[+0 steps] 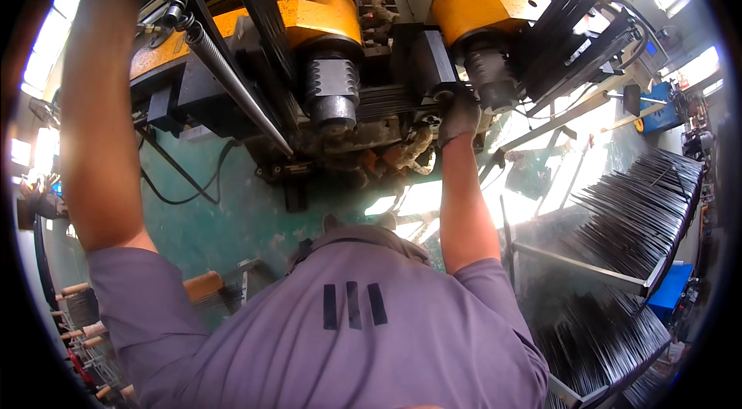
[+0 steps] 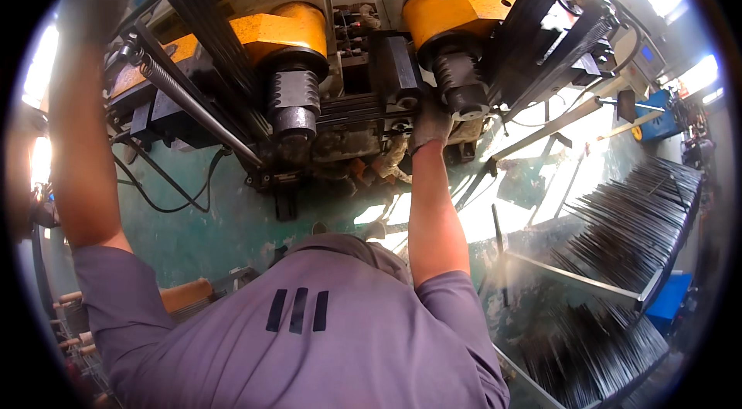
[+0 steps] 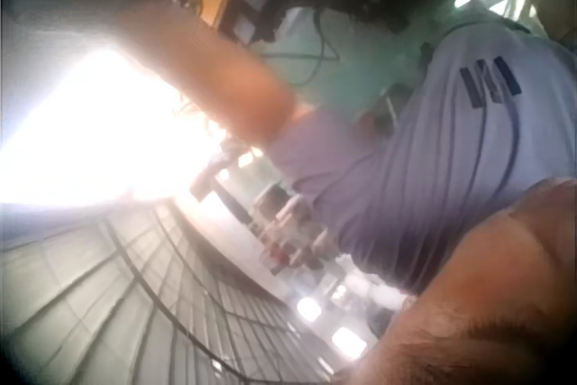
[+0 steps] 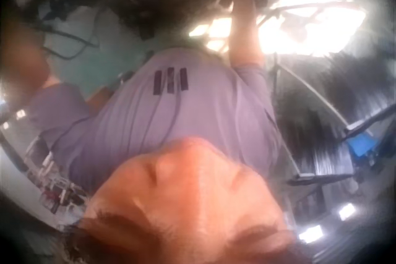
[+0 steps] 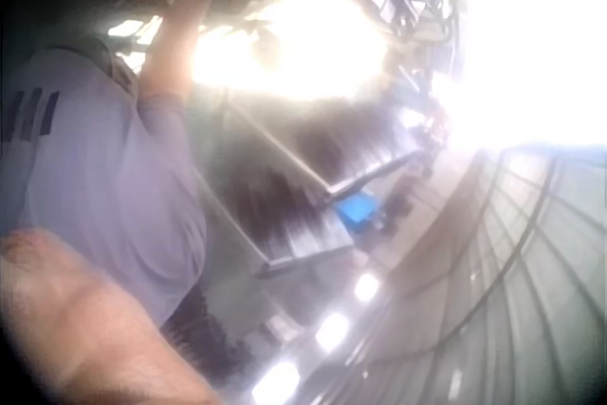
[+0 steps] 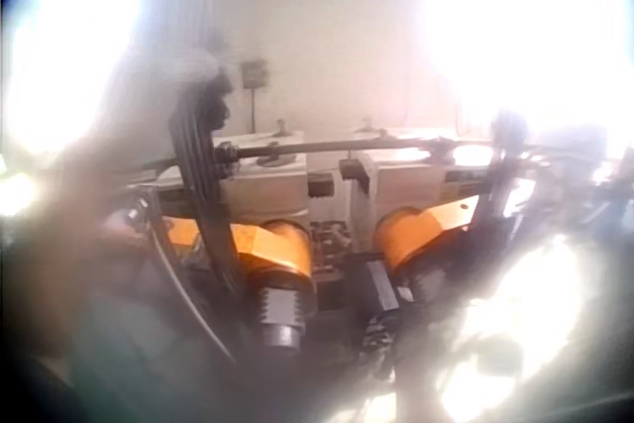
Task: The person repeatedly picks up bundles of long metal rods from a floor rack and feeds them into a large industrial machine with yellow components. The person aligns the rods into the machine's intake mechanism, operates a lever to secure them, and then removes the processed rods to place them on a nearby rack.
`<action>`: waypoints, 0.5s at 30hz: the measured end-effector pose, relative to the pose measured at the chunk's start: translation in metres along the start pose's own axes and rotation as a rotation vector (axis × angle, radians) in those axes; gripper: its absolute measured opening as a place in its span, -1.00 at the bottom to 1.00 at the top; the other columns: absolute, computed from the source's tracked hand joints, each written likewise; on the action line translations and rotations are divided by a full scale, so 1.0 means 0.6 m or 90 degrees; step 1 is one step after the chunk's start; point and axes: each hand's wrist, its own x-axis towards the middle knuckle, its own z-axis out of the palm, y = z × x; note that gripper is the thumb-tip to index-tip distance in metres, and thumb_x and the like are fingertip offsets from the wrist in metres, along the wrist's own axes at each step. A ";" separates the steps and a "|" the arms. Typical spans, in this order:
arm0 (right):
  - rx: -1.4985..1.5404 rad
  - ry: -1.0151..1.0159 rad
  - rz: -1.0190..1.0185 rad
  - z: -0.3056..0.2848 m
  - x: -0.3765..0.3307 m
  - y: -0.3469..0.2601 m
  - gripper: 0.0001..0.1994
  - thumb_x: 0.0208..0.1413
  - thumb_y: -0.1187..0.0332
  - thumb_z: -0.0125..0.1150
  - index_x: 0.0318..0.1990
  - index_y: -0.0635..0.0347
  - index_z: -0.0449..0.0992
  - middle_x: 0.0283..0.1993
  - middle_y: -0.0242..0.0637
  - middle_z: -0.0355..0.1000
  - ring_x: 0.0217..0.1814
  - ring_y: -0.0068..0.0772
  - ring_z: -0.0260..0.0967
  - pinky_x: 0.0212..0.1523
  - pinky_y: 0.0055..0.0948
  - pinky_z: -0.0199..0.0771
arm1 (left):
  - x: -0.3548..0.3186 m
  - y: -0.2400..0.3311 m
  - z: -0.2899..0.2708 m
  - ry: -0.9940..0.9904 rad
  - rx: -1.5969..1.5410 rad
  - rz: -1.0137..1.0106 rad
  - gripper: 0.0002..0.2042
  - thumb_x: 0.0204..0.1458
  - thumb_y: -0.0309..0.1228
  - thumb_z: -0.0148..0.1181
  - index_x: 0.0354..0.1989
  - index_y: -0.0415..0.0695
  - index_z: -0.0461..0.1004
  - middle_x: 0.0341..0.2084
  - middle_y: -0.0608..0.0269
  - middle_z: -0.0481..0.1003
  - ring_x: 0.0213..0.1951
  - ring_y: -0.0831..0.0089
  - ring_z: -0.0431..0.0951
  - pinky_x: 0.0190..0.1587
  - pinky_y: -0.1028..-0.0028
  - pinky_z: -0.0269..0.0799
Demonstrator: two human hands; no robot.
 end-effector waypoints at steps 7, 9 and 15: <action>0.153 -0.063 0.128 -0.039 -0.004 -0.058 -0.77 0.03 0.53 -0.05 -0.33 0.13 0.59 -0.28 -0.29 0.55 -0.27 -0.46 0.48 -0.25 -0.52 0.44 | -0.013 -0.012 -0.003 0.004 -0.011 -0.032 -0.73 0.11 -0.43 0.08 -0.03 -0.24 0.38 -0.32 0.17 0.48 -0.24 0.35 0.51 -0.11 0.39 0.46; 0.224 -0.088 0.167 -0.027 -0.002 -0.056 -0.80 -0.01 0.51 -0.02 -0.36 0.17 0.59 -0.28 -0.30 0.54 -0.23 -0.48 0.46 -0.17 -0.50 0.42 | -0.024 0.003 -0.014 0.018 0.003 -0.043 -0.72 0.11 -0.42 0.09 -0.03 -0.24 0.38 -0.33 0.17 0.48 -0.24 0.35 0.52 -0.11 0.39 0.46; 0.508 -0.037 0.372 -0.025 0.001 -0.078 -0.79 0.04 0.50 -0.01 -0.41 0.23 0.61 -0.25 -0.31 0.53 -0.23 -0.48 0.46 -0.18 -0.54 0.36 | -0.040 0.019 -0.004 0.032 0.009 -0.079 -0.71 0.12 -0.40 0.09 -0.01 -0.23 0.37 -0.33 0.17 0.49 -0.24 0.34 0.53 -0.11 0.39 0.48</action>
